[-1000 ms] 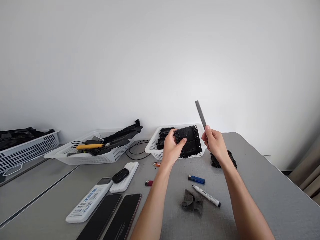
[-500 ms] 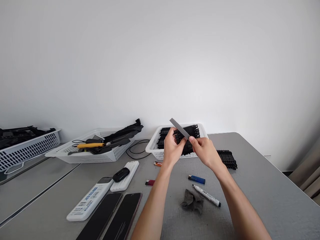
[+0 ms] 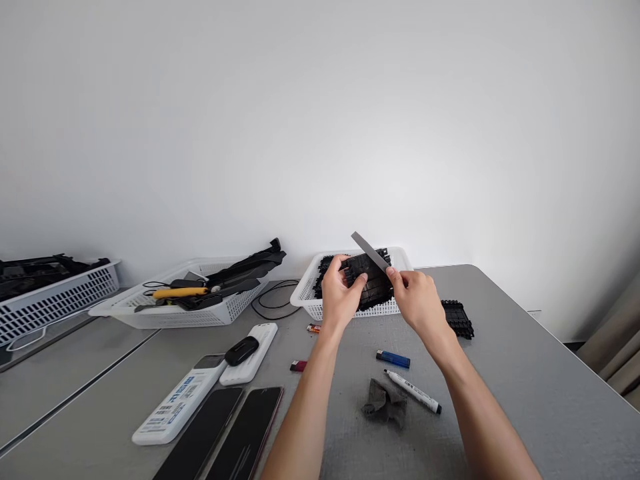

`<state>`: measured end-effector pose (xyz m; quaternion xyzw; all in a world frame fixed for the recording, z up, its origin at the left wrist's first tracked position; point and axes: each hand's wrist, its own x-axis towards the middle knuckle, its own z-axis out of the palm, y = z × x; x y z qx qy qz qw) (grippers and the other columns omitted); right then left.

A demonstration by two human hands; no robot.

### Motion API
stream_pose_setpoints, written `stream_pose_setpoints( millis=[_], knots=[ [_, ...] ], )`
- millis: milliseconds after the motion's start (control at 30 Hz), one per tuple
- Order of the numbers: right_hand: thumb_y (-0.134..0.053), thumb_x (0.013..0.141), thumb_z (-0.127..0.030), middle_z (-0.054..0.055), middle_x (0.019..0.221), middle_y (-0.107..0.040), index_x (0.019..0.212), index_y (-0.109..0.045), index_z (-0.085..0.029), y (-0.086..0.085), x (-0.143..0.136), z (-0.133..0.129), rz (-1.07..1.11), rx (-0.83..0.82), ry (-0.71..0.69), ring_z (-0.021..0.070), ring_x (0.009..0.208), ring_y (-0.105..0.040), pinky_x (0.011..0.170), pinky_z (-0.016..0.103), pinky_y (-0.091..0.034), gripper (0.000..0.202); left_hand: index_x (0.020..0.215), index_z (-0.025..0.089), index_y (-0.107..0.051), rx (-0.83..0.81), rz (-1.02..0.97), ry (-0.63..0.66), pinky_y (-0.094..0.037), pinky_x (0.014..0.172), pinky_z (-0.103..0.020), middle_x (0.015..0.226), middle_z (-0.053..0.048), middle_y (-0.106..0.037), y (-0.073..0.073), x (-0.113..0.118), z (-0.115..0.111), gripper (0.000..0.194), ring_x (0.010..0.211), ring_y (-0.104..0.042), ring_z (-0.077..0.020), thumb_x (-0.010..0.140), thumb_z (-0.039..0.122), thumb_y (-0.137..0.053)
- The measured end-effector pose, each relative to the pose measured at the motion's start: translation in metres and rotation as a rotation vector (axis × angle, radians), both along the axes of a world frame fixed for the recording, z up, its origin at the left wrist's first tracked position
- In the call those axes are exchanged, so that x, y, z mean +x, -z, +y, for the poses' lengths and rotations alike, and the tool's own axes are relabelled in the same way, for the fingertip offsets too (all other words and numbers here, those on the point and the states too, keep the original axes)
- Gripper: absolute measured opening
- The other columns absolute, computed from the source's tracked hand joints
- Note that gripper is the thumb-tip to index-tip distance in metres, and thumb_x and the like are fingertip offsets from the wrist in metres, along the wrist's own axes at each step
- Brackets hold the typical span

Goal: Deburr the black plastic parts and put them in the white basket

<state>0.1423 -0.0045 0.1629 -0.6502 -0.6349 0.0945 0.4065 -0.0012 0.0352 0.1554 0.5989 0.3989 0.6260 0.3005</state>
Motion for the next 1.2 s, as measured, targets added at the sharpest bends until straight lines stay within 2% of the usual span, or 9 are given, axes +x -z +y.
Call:
stream_pose_setpoints(
  millis=[200, 367, 533, 600, 733, 800, 900, 1033, 1200],
  knots=[
    [-0.037, 0.103, -0.048, 0.008, 0.064, -0.059, 0.072, -0.064, -0.017, -0.005, 0.001, -0.007, -0.119, -0.021, 0.17, 0.017, 0.055, -0.047, 0.056, 0.029, -0.019, 0.051, 0.094, 0.022, -0.053, -0.002, 0.042, -0.073, -0.05, 0.067, -0.027, 0.079, 0.0, -0.069, 0.006, -0.001, 0.005, 0.025, 0.073, -0.067, -0.0183, 0.071, 0.02, -0.065],
    [-0.037, 0.103, -0.049, 0.006, 0.06, -0.056, 0.065, -0.058, -0.018, -0.004, 0.002, -0.007, -0.133, -0.002, 0.081, 0.0152, 0.053, -0.043, 0.055, 0.028, -0.019, 0.054, 0.093, 0.022, -0.053, 0.015, 0.049, -0.08, -0.05, 0.068, -0.027, 0.079, 0.0, -0.068, 0.005, -0.002, 0.005, 0.026, 0.073, -0.066, -0.018, 0.071, 0.02, -0.065],
    [-0.039, 0.102, -0.048, 0.003, 0.057, -0.049, 0.064, -0.051, -0.019, -0.003, 0.007, -0.004, -0.101, 0.041, 0.193, 0.0132, 0.051, -0.033, 0.056, 0.029, -0.016, 0.049, 0.092, 0.022, -0.053, 0.007, 0.035, -0.1, -0.05, 0.067, -0.027, 0.079, 0.0, -0.068, 0.006, -0.004, 0.005, 0.025, 0.073, -0.067, -0.0182, 0.071, 0.019, -0.065],
    [-0.038, 0.102, -0.048, 0.001, 0.054, -0.044, 0.061, -0.045, -0.019, -0.002, 0.009, -0.004, -0.032, 0.057, 0.1, 0.0125, 0.05, -0.028, 0.055, 0.028, -0.017, 0.051, 0.091, 0.022, -0.053, 0.001, 0.028, -0.082, -0.05, 0.066, -0.026, 0.079, 0.0, -0.068, 0.005, -0.004, 0.005, 0.025, 0.073, -0.067, -0.0184, 0.07, 0.019, -0.066],
    [-0.034, 0.101, -0.053, -0.002, 0.05, -0.036, 0.057, -0.033, -0.02, 0.001, 0.003, -0.004, 0.141, 0.009, -0.238, 0.0111, 0.049, -0.026, 0.051, 0.027, -0.019, 0.055, 0.095, 0.021, -0.055, 0.011, 0.036, -0.048, -0.05, 0.067, -0.026, 0.079, -0.001, -0.068, 0.002, -0.001, 0.003, 0.026, 0.075, -0.068, -0.0187, 0.071, 0.018, -0.066],
    [-0.034, 0.1, -0.054, -0.003, 0.05, -0.034, 0.058, -0.03, -0.02, 0.003, -0.002, -0.004, 0.18, -0.033, -0.332, 0.0108, 0.049, -0.024, 0.049, 0.027, -0.019, 0.054, 0.1, 0.021, -0.056, 0.036, 0.032, -0.018, -0.05, 0.071, -0.027, 0.086, -0.002, -0.07, 0.001, 0.0, 0.001, 0.03, 0.08, -0.068, -0.0192, 0.071, 0.017, -0.066],
    [-0.036, 0.1, -0.052, -0.004, 0.049, -0.032, 0.057, -0.029, -0.02, 0.004, -0.007, -0.003, 0.174, -0.045, -0.336, 0.0111, 0.05, -0.022, 0.049, 0.027, -0.018, 0.053, 0.104, 0.021, -0.057, 0.057, 0.015, 0.013, -0.051, 0.074, -0.028, 0.092, -0.003, -0.071, 0.001, 0.001, 0.001, 0.035, 0.084, -0.069, -0.0195, 0.071, 0.016, -0.066],
    [-0.037, 0.099, -0.049, -0.003, 0.05, -0.033, 0.056, -0.03, -0.02, 0.005, -0.004, -0.001, 0.156, 0.001, -0.243, 0.0116, 0.052, -0.024, 0.05, 0.028, -0.018, 0.053, 0.097, 0.021, -0.056, 0.031, 0.014, -0.01, -0.051, 0.071, -0.028, 0.084, -0.002, -0.07, 0.002, 0.0, 0.002, 0.028, 0.079, -0.068, -0.0189, 0.072, 0.018, -0.067],
    [-0.036, 0.099, -0.051, -0.003, 0.05, -0.034, 0.057, -0.031, -0.02, 0.003, -0.002, -0.002, 0.163, -0.023, -0.289, 0.0113, 0.051, -0.025, 0.049, 0.027, -0.019, 0.053, 0.099, 0.022, -0.055, 0.039, 0.021, 0.007, -0.051, 0.075, -0.028, 0.085, -0.001, -0.07, 0.0, 0.0, 0.001, 0.028, 0.083, -0.069, -0.0194, 0.073, 0.018, -0.066]
  ],
)
